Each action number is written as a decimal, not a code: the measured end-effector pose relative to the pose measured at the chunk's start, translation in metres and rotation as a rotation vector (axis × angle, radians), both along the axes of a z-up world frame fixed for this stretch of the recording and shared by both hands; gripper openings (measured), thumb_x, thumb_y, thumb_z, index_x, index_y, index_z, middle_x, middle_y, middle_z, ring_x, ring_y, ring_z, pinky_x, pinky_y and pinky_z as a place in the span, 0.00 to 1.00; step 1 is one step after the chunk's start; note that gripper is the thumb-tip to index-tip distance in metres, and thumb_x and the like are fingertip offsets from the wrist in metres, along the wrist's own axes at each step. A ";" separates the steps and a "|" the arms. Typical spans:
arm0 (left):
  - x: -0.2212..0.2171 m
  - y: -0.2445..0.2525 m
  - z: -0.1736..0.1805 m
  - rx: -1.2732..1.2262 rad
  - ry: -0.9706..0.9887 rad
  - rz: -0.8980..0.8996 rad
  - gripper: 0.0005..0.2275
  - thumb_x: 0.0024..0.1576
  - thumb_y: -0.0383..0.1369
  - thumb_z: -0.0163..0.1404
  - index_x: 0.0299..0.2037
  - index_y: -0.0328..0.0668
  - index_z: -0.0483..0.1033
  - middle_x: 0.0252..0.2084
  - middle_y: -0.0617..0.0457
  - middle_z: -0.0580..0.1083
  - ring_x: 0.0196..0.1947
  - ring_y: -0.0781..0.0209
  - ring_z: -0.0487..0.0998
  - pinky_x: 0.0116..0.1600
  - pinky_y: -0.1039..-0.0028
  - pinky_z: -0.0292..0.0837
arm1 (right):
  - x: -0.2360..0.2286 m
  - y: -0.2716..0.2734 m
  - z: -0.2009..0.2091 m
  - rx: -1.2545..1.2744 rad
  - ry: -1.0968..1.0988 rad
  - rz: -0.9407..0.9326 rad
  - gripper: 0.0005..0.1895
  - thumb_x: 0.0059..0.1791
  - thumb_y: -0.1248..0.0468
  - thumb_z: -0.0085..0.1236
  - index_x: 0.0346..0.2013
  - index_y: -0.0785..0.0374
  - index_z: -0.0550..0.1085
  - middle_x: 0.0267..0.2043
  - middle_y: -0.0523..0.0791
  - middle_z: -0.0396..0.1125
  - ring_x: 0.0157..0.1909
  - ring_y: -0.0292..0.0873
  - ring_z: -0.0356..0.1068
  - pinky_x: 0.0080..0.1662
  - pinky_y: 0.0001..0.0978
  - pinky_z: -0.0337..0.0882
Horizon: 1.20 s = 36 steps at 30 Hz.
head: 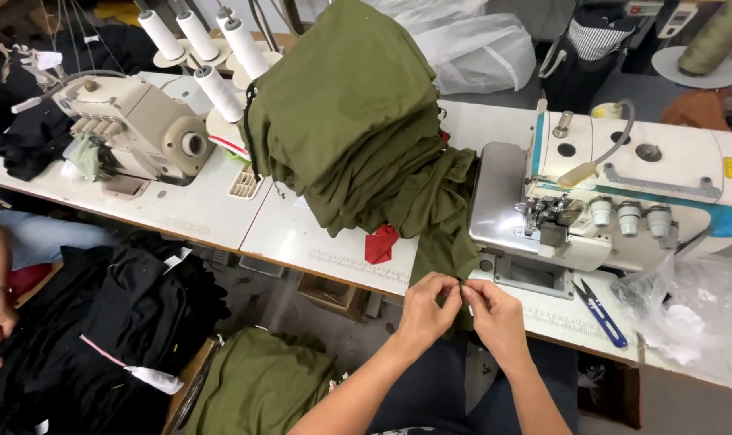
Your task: A worker at a sewing station is inspecting a stack of green fabric pieces, unfolding each one and then stacking it in a new pile.
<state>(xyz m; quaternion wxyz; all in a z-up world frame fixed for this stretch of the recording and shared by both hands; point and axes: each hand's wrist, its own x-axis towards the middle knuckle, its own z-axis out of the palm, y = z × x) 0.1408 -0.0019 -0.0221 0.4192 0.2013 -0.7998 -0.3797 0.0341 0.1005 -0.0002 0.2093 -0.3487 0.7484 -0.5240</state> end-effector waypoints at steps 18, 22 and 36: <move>-0.001 -0.010 0.022 0.138 0.016 -0.048 0.03 0.59 0.27 0.48 0.36 0.38 0.74 0.34 0.50 0.73 0.33 0.59 0.73 0.40 0.71 0.71 | 0.001 -0.009 0.008 -0.020 -0.050 -0.035 0.08 0.55 0.63 0.50 0.36 0.61 0.76 0.32 0.41 0.72 0.34 0.36 0.68 0.41 0.29 0.67; 0.005 -0.042 0.016 0.509 0.045 0.063 0.04 0.63 0.30 0.40 0.41 0.45 0.69 0.53 0.49 0.79 0.44 0.61 0.77 0.49 0.72 0.70 | -0.028 -0.009 -0.011 -0.092 -0.139 -0.203 0.12 0.57 0.66 0.46 0.50 0.65 0.76 0.49 0.47 0.73 0.53 0.43 0.71 0.56 0.34 0.71; 0.006 -0.127 -0.055 0.171 -0.365 0.149 0.06 0.62 0.38 0.50 0.41 0.48 0.76 0.28 0.47 0.80 0.31 0.41 0.81 0.38 0.56 0.73 | -0.098 0.018 -0.127 0.203 0.500 -0.298 0.06 0.53 0.63 0.53 0.40 0.60 0.77 0.34 0.55 0.75 0.42 0.63 0.76 0.44 0.55 0.75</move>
